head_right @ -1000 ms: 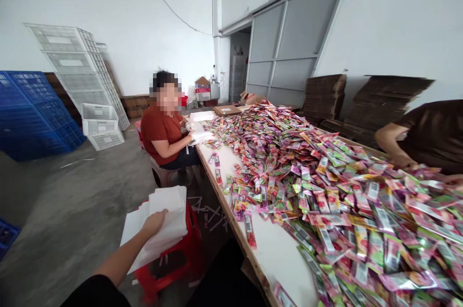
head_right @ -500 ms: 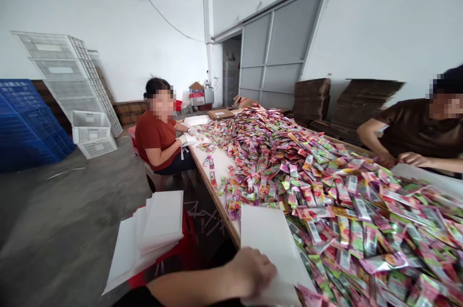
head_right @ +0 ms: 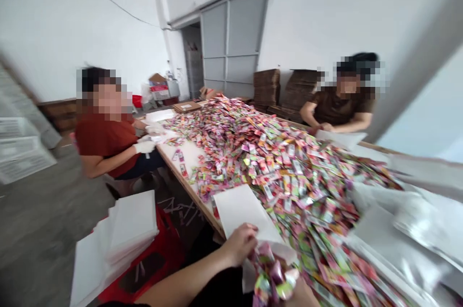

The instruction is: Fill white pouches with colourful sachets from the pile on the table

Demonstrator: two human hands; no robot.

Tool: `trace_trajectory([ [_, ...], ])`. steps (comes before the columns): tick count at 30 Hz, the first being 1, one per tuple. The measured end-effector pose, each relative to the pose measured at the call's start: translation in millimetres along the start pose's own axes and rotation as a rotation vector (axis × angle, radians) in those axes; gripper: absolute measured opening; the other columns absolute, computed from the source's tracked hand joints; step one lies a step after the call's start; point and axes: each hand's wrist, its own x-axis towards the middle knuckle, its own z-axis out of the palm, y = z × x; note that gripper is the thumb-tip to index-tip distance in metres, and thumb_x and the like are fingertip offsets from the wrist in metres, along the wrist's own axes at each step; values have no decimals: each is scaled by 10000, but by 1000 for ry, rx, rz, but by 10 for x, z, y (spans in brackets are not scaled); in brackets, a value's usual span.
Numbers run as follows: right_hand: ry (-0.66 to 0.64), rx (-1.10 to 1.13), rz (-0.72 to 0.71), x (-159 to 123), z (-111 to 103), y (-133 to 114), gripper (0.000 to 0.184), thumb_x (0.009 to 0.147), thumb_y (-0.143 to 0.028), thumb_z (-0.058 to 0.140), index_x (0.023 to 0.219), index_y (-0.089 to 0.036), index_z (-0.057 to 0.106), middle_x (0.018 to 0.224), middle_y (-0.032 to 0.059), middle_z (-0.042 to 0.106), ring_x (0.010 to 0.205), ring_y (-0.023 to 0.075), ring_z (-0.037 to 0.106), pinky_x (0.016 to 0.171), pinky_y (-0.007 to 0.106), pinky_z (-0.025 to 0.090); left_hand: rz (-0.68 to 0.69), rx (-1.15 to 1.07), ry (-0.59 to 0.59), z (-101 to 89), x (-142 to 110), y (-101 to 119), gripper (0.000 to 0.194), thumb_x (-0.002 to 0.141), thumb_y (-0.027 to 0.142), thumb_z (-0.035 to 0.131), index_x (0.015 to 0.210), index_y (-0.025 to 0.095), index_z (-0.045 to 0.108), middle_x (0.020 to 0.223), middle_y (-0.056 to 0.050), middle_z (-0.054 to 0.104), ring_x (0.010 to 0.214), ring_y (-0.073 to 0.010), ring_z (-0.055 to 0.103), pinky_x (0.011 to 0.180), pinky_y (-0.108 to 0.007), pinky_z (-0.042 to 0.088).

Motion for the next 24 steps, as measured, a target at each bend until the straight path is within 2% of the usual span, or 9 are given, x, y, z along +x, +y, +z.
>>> trace_trajectory([
  [3,10,51,286,-44,8,85,155,519,-187,685,651,-170,605,657,-15,597,694,184,562,628,275,476,-4,-129,16,-6,-102,141,157,816,211,459,682,172,532,1079,-69,556,1047,-166,502,930,-294,368],
  [5,4,134,454,-30,7,89,113,507,-196,637,591,-154,574,589,-35,573,622,159,543,573,248,452,-10,-141,-29,7,-132,182,157,814,239,468,684,177,531,1106,-77,536,1071,-186,487,955,-320,348],
  [8,11,122,581,56,40,87,151,512,-239,626,635,-156,601,604,-23,586,620,159,548,558,237,429,-52,-154,-21,63,-79,150,162,819,259,449,702,176,525,1146,-99,511,1101,-207,469,975,-345,324],
  [10,58,-22,614,93,124,78,298,481,-280,661,756,-169,633,670,-8,609,660,175,565,585,245,424,-84,-186,-9,98,-28,121,175,817,268,444,680,177,502,1142,-102,518,1110,-210,466,975,-348,321],
  [14,173,-287,559,58,278,87,596,481,-353,683,1048,-197,588,823,42,637,762,228,588,667,308,423,-133,-217,-7,70,31,132,215,811,298,443,634,180,477,1117,-90,552,1065,-200,500,937,-331,348],
  [18,58,-37,543,66,176,235,403,483,-300,701,867,-191,646,804,10,646,765,212,591,645,270,433,-140,-159,-73,17,30,161,193,776,275,477,609,180,497,1098,-81,561,1044,-205,515,918,-327,357],
  [20,62,97,538,90,122,324,304,529,-273,678,816,-179,647,821,0,649,787,195,593,650,245,436,-150,-143,-84,48,17,151,190,761,262,485,591,178,503,1076,-88,559,1049,-218,510,912,-339,360],
  [22,116,52,594,106,144,381,305,571,-296,661,855,-185,642,830,6,647,804,197,595,661,249,434,-148,-150,-56,115,9,132,185,756,248,483,587,176,508,1054,-92,555,1058,-224,501,920,-348,356],
  [24,153,-153,678,108,251,383,346,620,-343,631,937,-203,630,861,28,642,805,207,597,669,267,427,-133,-163,-4,194,14,118,176,755,235,479,591,176,504,1040,-91,551,1065,-222,494,936,-353,346],
])
